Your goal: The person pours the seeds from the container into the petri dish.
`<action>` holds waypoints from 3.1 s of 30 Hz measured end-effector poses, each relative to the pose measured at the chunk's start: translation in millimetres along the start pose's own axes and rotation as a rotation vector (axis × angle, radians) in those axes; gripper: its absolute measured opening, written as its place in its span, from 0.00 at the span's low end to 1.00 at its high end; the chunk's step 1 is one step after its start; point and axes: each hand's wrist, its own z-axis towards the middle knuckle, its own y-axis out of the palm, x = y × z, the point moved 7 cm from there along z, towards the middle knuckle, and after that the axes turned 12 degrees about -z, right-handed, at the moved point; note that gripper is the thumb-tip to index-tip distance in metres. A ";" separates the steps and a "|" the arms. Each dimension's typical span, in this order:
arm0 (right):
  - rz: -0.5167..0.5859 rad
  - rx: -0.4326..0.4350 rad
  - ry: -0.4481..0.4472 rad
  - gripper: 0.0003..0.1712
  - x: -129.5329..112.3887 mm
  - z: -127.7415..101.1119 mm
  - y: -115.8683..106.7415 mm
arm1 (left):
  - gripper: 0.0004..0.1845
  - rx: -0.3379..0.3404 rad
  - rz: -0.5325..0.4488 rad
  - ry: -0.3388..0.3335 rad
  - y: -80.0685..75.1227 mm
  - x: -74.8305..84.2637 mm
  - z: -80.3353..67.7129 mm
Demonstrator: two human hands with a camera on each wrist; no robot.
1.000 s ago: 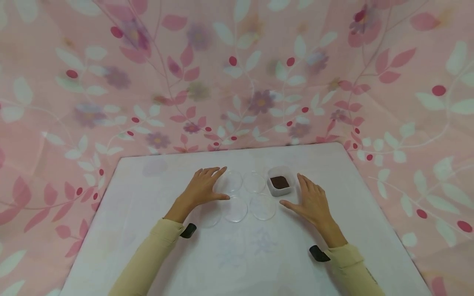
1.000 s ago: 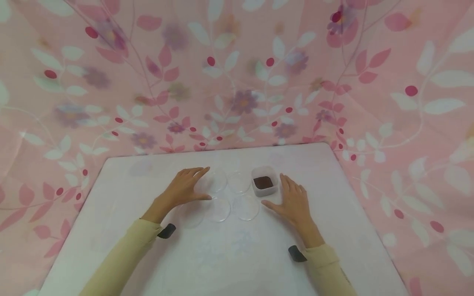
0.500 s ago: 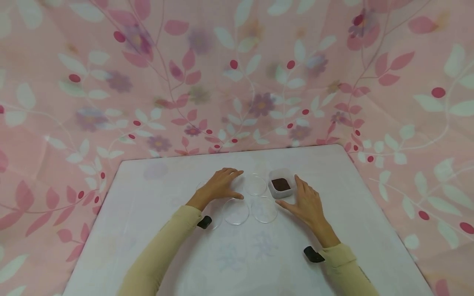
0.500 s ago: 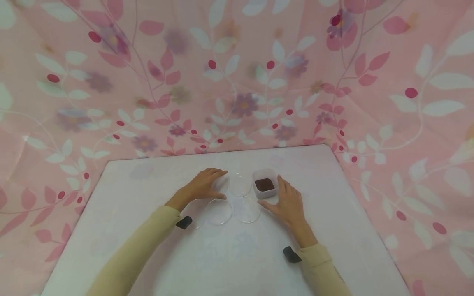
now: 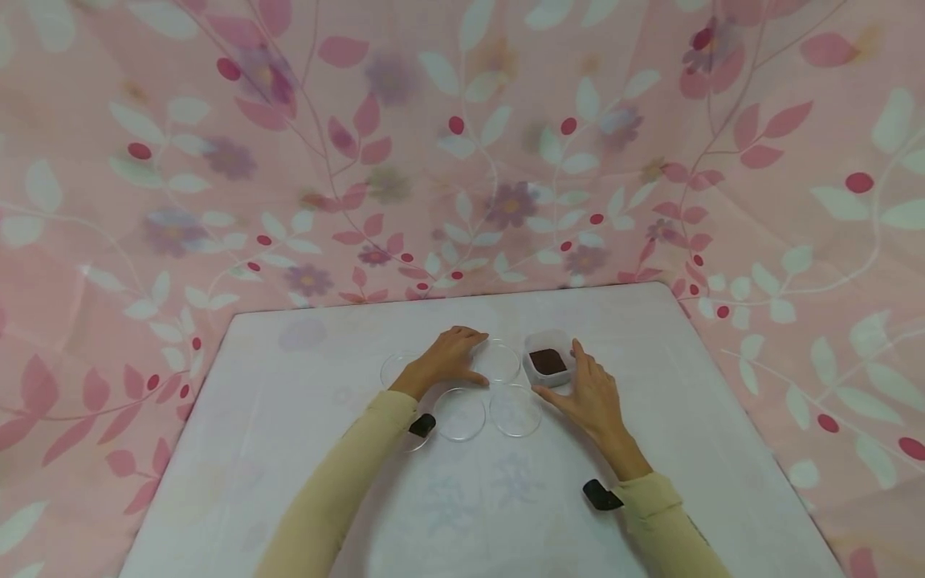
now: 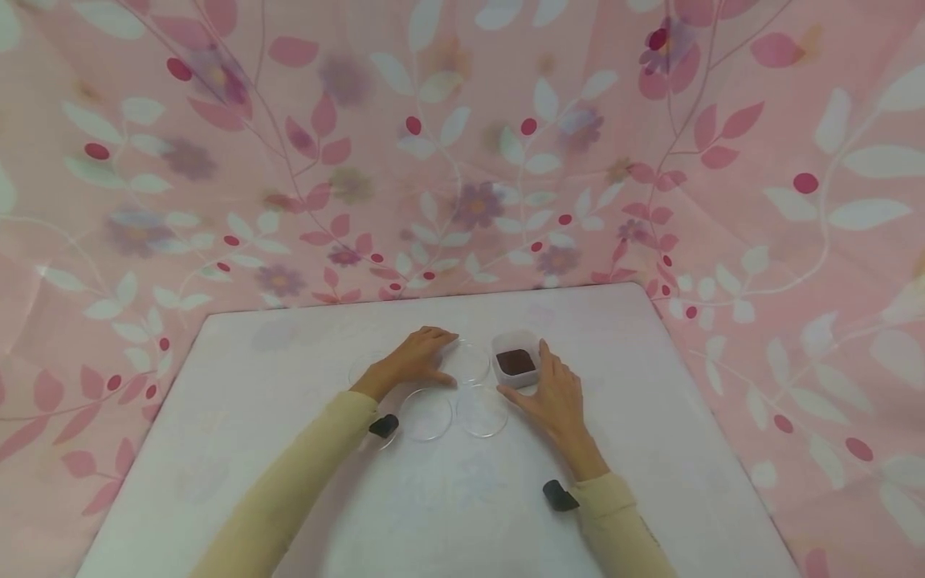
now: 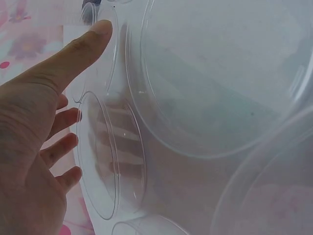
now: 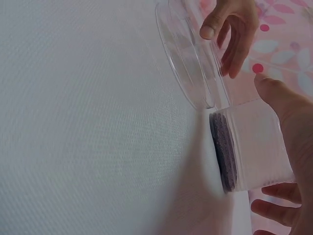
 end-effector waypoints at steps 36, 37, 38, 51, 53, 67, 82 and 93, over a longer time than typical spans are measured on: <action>0.351 -0.092 0.151 0.58 5.2 6.3 17.7 | 0.50 -0.057 -0.106 -0.043 10.1 0.0 6.4; 0.346 -0.083 0.145 0.57 5.3 7.0 15.9 | 0.50 -0.058 -0.111 -0.046 9.7 0.5 6.1; 0.344 -0.071 0.138 0.56 5.3 8.0 13.5 | 0.49 -0.058 -0.116 -0.048 9.3 1.0 5.9; 0.248 0.053 0.002 0.57 12.6 29.2 -9.4 | 0.49 -0.064 -0.160 -0.076 13.5 5.6 9.5; 0.222 0.067 -0.037 0.57 11.5 33.1 -13.8 | 0.49 -0.057 -0.161 -0.067 13.9 7.3 10.6; 0.086 0.017 -0.192 0.57 -1.9 53.2 -29.5 | 0.47 -0.027 -0.140 -0.045 18.8 12.2 15.0; -0.082 -0.014 -0.375 0.55 -27.9 63.2 -31.9 | 0.48 -0.041 -0.150 -0.073 19.0 12.4 16.6; -0.193 -0.054 -0.414 0.56 -38.7 62.4 -26.8 | 0.49 -0.041 -0.159 -0.065 17.5 13.1 16.2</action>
